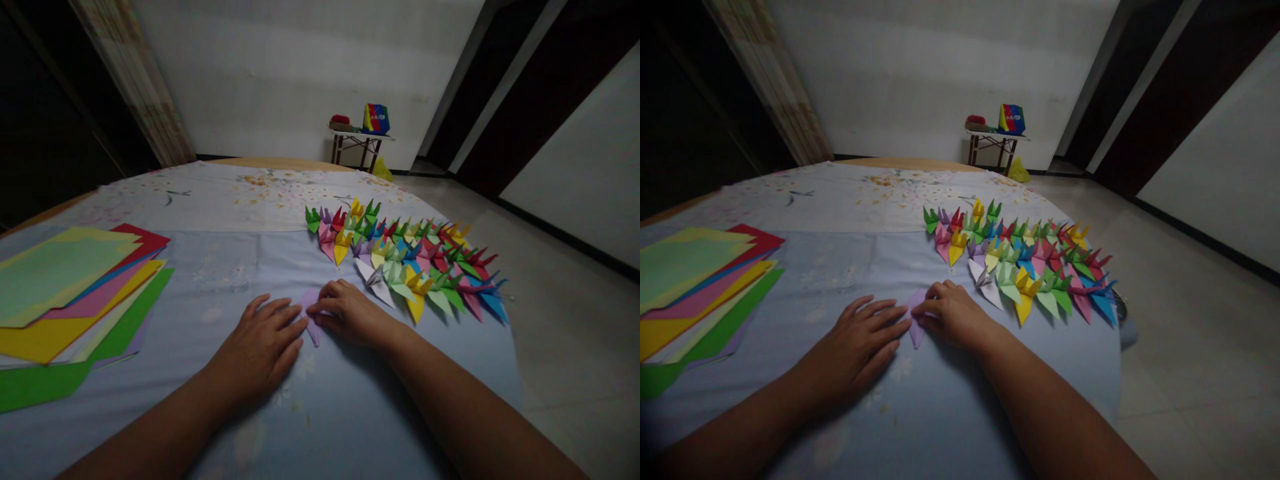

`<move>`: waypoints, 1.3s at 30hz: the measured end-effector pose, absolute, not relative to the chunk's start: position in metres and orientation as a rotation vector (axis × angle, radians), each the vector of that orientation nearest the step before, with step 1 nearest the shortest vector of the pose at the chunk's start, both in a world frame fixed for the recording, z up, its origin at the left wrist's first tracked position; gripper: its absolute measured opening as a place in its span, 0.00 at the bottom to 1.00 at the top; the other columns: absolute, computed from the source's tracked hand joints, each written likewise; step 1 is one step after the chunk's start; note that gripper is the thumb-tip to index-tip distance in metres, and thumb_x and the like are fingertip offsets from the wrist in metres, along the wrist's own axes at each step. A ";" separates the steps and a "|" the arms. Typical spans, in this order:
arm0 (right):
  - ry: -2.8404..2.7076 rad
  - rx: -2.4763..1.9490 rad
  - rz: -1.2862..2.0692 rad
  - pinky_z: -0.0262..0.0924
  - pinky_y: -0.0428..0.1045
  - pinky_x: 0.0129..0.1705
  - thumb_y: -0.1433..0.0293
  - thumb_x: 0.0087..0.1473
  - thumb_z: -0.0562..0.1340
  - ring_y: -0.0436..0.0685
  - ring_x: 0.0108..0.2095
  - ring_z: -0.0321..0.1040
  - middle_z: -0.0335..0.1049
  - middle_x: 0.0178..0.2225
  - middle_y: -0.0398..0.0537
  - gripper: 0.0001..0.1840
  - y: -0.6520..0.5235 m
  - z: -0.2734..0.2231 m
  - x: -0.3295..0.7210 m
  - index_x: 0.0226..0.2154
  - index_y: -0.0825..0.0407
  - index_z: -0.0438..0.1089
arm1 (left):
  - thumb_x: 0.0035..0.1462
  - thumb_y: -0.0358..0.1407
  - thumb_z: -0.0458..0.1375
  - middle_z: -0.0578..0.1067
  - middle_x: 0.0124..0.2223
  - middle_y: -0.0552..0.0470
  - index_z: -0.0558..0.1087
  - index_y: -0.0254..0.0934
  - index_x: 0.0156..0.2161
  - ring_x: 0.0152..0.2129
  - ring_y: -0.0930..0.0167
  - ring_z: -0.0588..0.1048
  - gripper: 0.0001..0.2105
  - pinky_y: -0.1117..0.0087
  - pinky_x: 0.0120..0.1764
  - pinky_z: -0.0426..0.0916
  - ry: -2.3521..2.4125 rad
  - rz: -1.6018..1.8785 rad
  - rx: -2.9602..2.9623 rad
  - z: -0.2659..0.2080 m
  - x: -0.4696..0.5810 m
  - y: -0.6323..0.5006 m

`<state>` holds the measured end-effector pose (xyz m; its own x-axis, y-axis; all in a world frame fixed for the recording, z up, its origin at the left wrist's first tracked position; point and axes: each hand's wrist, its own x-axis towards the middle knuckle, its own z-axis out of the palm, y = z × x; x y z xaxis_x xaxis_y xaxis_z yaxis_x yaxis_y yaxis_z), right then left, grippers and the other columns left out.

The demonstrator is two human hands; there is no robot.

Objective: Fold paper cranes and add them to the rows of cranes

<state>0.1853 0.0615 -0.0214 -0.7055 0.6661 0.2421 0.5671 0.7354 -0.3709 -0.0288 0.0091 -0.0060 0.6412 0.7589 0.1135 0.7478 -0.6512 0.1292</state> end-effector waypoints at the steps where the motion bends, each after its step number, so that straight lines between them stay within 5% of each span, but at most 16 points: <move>1: -2.579 -0.956 0.385 0.54 0.50 0.41 0.66 0.53 0.60 0.54 0.39 0.58 0.64 0.38 0.49 0.13 0.061 -0.021 0.185 0.43 0.44 0.70 | 0.60 0.38 0.45 0.68 0.55 0.50 0.66 0.44 0.53 0.53 0.62 0.61 0.17 0.50 0.55 0.45 1.307 0.246 2.777 -0.007 -0.029 0.010; 23: -2.558 -1.014 0.436 0.55 0.51 0.42 0.69 0.52 0.60 0.55 0.40 0.58 0.64 0.37 0.50 0.07 0.058 -0.016 0.182 0.36 0.52 0.68 | 0.60 0.39 0.42 0.65 0.57 0.44 0.63 0.38 0.55 0.56 0.61 0.57 0.20 0.51 0.56 0.42 1.381 0.219 2.807 -0.013 -0.022 -0.002; 39: -2.555 -1.017 0.465 0.55 0.51 0.42 0.69 0.52 0.60 0.55 0.40 0.57 0.63 0.37 0.50 0.08 0.057 -0.012 0.183 0.37 0.52 0.68 | 0.59 0.36 0.44 0.64 0.58 0.46 0.63 0.43 0.55 0.57 0.61 0.55 0.19 0.49 0.56 0.39 1.310 0.105 2.807 -0.006 -0.023 -0.001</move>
